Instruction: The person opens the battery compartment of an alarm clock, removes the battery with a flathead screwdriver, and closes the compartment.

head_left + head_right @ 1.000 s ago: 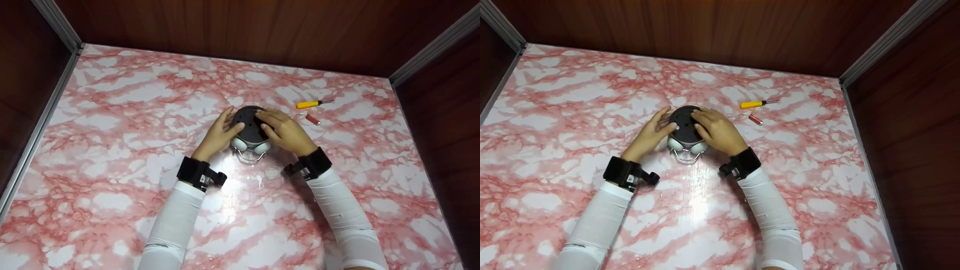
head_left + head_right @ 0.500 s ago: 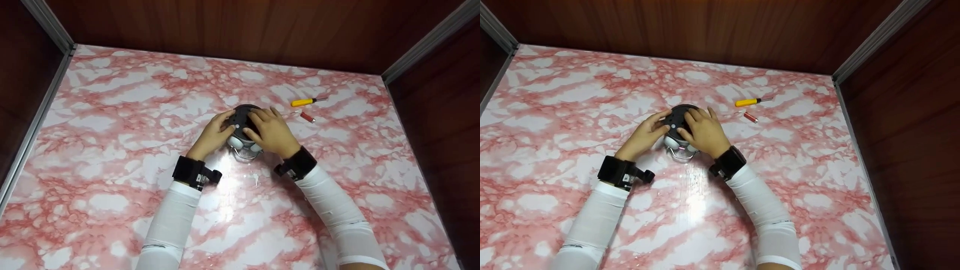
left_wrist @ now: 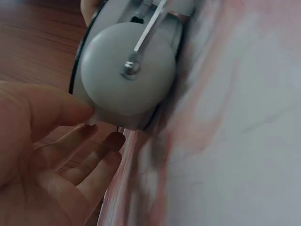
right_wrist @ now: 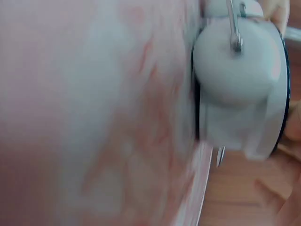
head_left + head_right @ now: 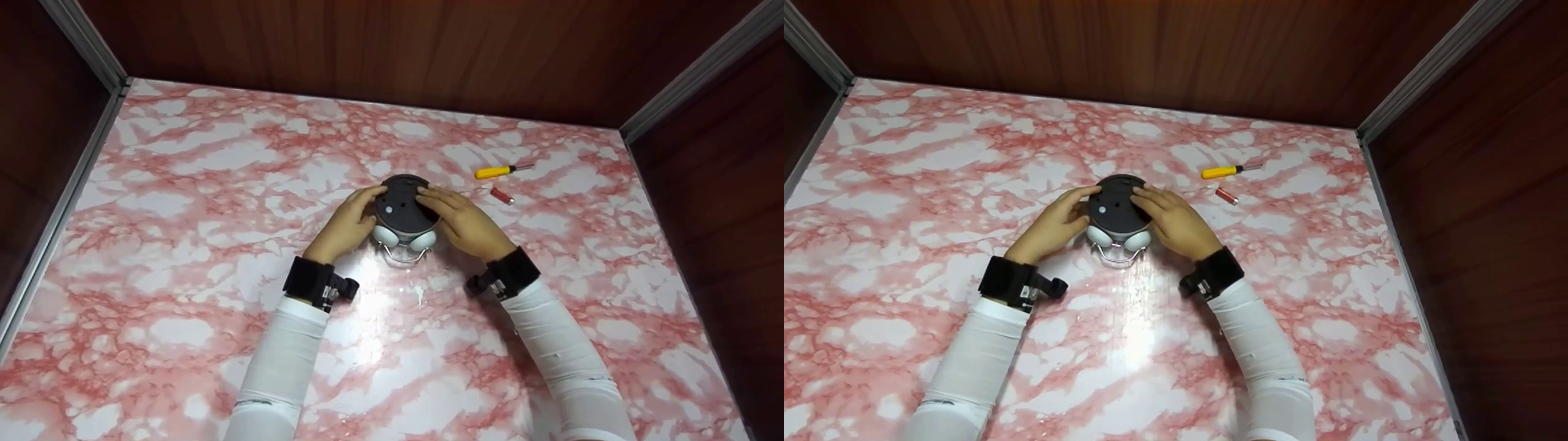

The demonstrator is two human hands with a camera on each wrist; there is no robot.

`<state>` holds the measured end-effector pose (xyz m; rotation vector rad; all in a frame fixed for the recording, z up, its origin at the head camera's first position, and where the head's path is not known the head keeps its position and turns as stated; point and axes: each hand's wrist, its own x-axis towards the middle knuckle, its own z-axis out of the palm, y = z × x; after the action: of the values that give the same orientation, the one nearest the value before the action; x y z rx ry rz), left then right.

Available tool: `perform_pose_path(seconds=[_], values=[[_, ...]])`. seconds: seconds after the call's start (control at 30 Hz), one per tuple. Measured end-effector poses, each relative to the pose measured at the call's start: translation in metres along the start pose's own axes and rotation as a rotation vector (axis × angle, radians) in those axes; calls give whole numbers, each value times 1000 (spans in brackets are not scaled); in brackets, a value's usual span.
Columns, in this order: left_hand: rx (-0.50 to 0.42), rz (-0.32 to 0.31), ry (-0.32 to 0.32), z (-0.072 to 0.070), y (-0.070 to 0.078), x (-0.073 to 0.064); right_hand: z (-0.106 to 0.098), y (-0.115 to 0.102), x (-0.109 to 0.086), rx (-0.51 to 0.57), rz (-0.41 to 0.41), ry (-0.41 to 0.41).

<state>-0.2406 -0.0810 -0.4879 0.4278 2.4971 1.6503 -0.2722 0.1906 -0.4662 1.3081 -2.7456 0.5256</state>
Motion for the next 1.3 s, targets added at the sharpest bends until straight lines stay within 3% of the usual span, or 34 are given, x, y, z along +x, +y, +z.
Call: perform_pose_path(seconds=[0.23, 0.57, 0.83, 0.97, 1.13, 1.3], values=[[7, 34, 55, 3, -4, -2, -1, 4, -7, -15, 34, -35], [-121, -50, 51, 6, -5, -6, 0, 2, -4, -8, 19, 25], [-166, -23, -21, -6, -9, -8, -3, 5, -8, 79, -60, 102], [-178, -10, -51, -13, -10, -11, -8, 4, -9, 141, -86, 103], [-140, 14, -69, -17, -9, -11, -16, 0, -12, 226, -46, 58], [-187, 67, -83, -16, -12, -8, -15, 0, -15, 346, 4, 32]])
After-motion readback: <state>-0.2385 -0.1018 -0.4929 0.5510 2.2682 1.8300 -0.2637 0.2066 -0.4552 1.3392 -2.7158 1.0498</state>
